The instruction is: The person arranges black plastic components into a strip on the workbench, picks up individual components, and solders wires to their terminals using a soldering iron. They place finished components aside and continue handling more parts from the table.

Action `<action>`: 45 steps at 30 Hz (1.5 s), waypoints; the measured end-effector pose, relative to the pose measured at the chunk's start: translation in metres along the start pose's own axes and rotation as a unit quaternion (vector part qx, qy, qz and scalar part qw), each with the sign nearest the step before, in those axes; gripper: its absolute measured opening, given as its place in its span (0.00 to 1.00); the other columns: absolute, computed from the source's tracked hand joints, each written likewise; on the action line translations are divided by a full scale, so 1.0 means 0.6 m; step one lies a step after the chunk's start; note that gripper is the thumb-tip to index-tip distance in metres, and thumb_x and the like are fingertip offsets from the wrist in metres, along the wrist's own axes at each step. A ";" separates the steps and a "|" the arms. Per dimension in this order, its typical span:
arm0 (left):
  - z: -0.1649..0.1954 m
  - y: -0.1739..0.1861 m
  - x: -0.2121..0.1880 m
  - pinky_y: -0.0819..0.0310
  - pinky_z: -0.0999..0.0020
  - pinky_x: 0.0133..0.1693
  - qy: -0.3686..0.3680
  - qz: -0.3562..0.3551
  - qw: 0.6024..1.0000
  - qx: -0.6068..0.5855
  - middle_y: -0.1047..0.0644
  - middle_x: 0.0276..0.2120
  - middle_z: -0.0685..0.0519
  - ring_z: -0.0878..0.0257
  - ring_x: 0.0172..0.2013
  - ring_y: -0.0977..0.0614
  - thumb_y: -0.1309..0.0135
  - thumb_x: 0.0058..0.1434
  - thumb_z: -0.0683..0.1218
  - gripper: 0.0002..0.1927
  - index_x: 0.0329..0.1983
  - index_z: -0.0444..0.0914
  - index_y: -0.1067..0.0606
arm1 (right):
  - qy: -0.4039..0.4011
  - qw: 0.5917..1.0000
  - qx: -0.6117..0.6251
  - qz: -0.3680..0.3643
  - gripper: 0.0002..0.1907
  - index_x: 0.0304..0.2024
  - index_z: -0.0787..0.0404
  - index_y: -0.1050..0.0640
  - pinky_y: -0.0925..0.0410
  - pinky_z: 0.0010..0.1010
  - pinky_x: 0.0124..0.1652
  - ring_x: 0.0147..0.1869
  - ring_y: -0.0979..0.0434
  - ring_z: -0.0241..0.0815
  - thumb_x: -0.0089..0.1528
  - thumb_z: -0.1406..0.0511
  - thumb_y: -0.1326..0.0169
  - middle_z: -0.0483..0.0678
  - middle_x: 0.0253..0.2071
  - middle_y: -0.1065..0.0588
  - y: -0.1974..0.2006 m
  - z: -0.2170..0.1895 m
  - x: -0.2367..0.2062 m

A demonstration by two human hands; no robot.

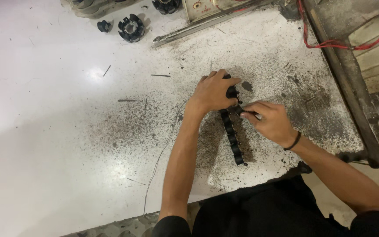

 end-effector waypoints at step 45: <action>-0.327 0.164 -0.083 0.22 0.54 0.46 0.161 0.398 0.895 -0.119 0.19 0.46 0.40 0.51 0.44 0.18 0.57 0.72 0.40 0.16 0.62 0.33 0.32 | 0.052 0.974 -0.093 0.198 0.07 0.42 0.64 0.17 0.27 0.36 0.47 0.47 0.20 0.45 0.63 0.68 0.38 0.51 0.43 0.19 0.081 0.038 -0.001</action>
Point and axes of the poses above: each hand's wrist, its own x-axis towards the middle knuckle, its own y-axis out of the back of the hand, z = x × y, the point moved 5 cm from there along x, towards the middle knuckle
